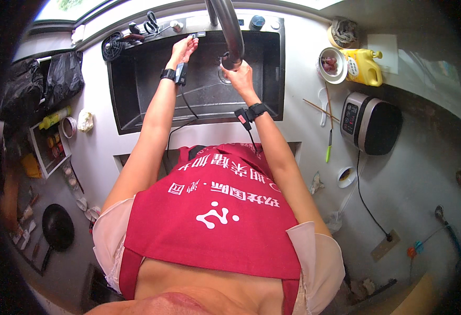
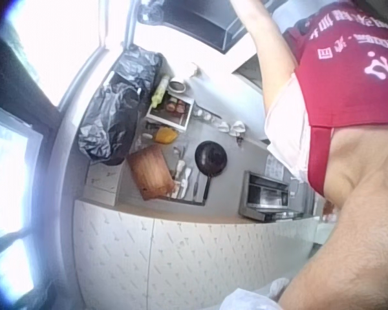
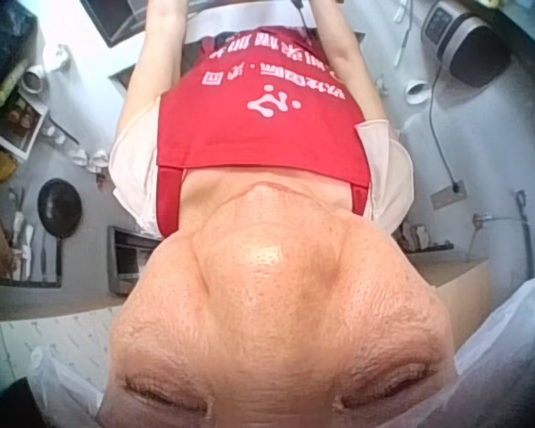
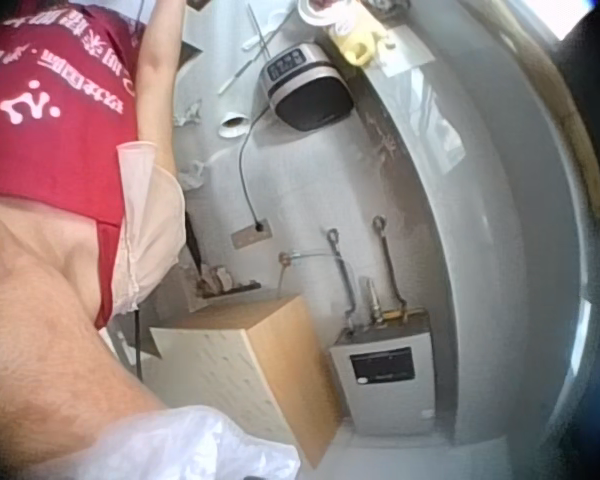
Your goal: The person cleans a bunch of grapes and a pair of chopsticks under a running faucet in a sink, wipes the countertop with a cloth, and handles a head of cabbage.
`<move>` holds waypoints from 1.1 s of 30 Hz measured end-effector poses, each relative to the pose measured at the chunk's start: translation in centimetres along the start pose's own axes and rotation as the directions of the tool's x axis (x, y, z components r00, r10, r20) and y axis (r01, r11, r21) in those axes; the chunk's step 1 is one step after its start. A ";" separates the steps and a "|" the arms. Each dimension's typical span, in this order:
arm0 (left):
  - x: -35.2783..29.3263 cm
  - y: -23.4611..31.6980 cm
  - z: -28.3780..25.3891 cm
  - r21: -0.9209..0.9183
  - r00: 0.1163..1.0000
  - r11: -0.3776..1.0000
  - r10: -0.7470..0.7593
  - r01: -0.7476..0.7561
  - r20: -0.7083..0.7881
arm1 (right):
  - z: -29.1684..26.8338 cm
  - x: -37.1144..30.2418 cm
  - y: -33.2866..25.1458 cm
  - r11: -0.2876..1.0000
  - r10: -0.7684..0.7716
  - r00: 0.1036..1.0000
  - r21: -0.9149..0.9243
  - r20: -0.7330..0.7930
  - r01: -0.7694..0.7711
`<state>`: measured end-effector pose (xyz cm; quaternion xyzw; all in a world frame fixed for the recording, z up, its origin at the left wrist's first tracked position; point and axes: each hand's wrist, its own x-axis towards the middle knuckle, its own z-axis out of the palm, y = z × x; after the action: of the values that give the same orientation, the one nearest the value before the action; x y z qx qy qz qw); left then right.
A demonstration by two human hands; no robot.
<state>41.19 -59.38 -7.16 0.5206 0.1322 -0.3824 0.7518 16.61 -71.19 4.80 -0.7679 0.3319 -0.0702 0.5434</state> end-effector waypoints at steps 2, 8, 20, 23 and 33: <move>0.4 0.7 0.4 -0.036 0.999 0.999 -0.026 0.027 0.035 | -0.6 0.4 0.4 0.997 -0.072 0.996 -0.017 0.046 0.073; 0.0 -0.5 -1.7 0.046 0.995 0.999 0.016 -0.020 0.095 | -3.3 1.5 0.5 0.890 0.029 0.845 0.372 0.534 -0.265; -6.3 -6.4 2.3 0.496 0.942 0.868 -0.186 0.023 0.281 | -9.7 2.1 7.5 0.985 -0.140 0.915 0.044 -0.378 0.169; -8.2 -6.8 3.9 0.519 0.931 0.855 -0.188 -0.001 0.312 | -17.0 4.6 6.0 0.936 -0.348 0.684 -0.201 -0.641 0.288; -10.9 -8.3 7.0 0.540 0.860 0.842 -0.285 0.013 0.423 | -27.5 8.1 11.0 0.872 -0.258 0.630 -0.458 -0.732 -0.176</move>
<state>26.58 -62.21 -3.34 0.5780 -0.1281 -0.5813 0.5582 5.20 -99.70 4.05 -0.7805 0.5205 -0.3196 0.1331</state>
